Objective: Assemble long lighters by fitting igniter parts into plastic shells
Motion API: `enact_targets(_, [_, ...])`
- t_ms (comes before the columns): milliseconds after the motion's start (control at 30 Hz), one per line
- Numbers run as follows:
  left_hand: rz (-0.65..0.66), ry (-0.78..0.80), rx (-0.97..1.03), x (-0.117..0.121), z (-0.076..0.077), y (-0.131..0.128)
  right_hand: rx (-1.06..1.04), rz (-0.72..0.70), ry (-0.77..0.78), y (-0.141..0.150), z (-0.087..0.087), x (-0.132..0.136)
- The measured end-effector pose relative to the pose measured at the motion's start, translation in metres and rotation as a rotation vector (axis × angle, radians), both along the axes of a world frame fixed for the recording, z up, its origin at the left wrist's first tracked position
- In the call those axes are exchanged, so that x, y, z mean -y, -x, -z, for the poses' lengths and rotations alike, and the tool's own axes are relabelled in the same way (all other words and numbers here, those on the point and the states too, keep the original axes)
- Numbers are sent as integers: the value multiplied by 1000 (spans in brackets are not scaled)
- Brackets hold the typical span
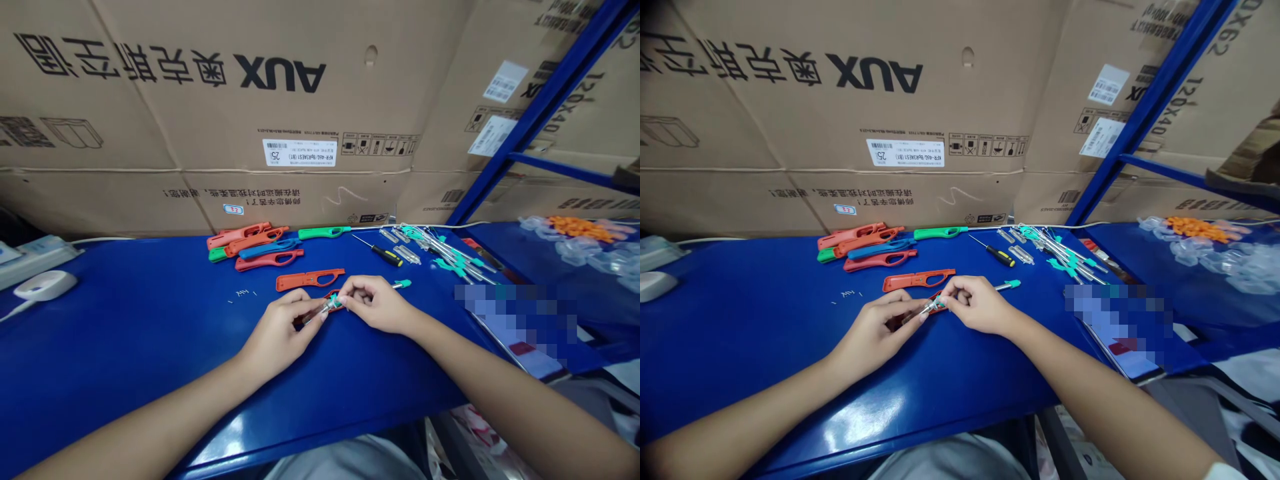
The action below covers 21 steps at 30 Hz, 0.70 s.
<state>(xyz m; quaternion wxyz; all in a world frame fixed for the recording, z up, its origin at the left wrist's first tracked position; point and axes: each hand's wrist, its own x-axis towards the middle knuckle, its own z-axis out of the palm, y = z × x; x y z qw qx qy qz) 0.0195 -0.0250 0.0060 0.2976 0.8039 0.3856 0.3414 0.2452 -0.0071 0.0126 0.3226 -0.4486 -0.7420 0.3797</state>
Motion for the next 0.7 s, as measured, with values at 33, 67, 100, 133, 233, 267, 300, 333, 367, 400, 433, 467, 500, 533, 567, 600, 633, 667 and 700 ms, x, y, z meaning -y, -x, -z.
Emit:
enact_targets(33, [6, 1, -4, 0, 0, 0, 1, 0, 0, 0, 0, 0])
enact_targets(67, [10, 3, -6, 0, 1, 0, 1, -2, -2, 1, 0, 0])
enact_targets(100, [12, 4, -7, 0, 1, -1, 1, -3, -3, 1, 0, 0])
enact_targets(133, [12, 6, -5, 0, 2, -1, -1, -4, -3, 1, -1, 1])
enact_targets(233, [-2, 5, 10, 1, 1, -1, -7, -3, 3, 0, -1, 0])
enact_targets(267, [-8, 5, 16, 1, 1, -1, -10, 0, 8, 0, -1, 0])
enact_targets(300, [-14, 4, 22, 1, 0, -1, -13, 4, 16, -1, -1, 0])
enact_targets(333, [-18, 5, 26, 1, -1, -1, -17, 10, 23, -1, -2, 0])
enact_targets(367, [-21, 6, 29, 1, -2, -1, -21, 17, 31, -1, -2, -1])
enact_targets(400, [-22, 8, 30, 1, -3, -1, -23, 24, 38, -2, -3, -1])
enact_targets(433, [-22, 10, 29, 1, -3, 0, -22, 29, 43, -2, -4, -1])
enact_targets(467, [-22, 10, 27, 1, -3, 0, -18, 33, 43, -2, -4, -1])
enact_targets(500, [-22, 9, 24, 1, -3, 1, -11, 35, 41, -2, -5, -1])
enact_targets(533, [-22, 7, 22, 1, -3, 1, -5, 36, 38, -2, -5, -1])
enact_targets(567, [-22, 3, 21, 1, -2, 1, -1, 37, 34, -2, -5, -1])
enact_targets(600, [-19, 1, 20, 1, -2, 1, 1, 38, 29, -1, -5, -1])
enact_targets(633, [-16, -1, 19, 0, -1, 1, 1, 36, 26, -1, -4, -1])
enact_targets(667, [-13, -1, 20, 0, -1, 1, 1, 34, 24, -1, -4, -1])
enact_targets(700, [-11, -1, 21, 0, -1, 1, 2, 31, 24, -1, -3, -1])
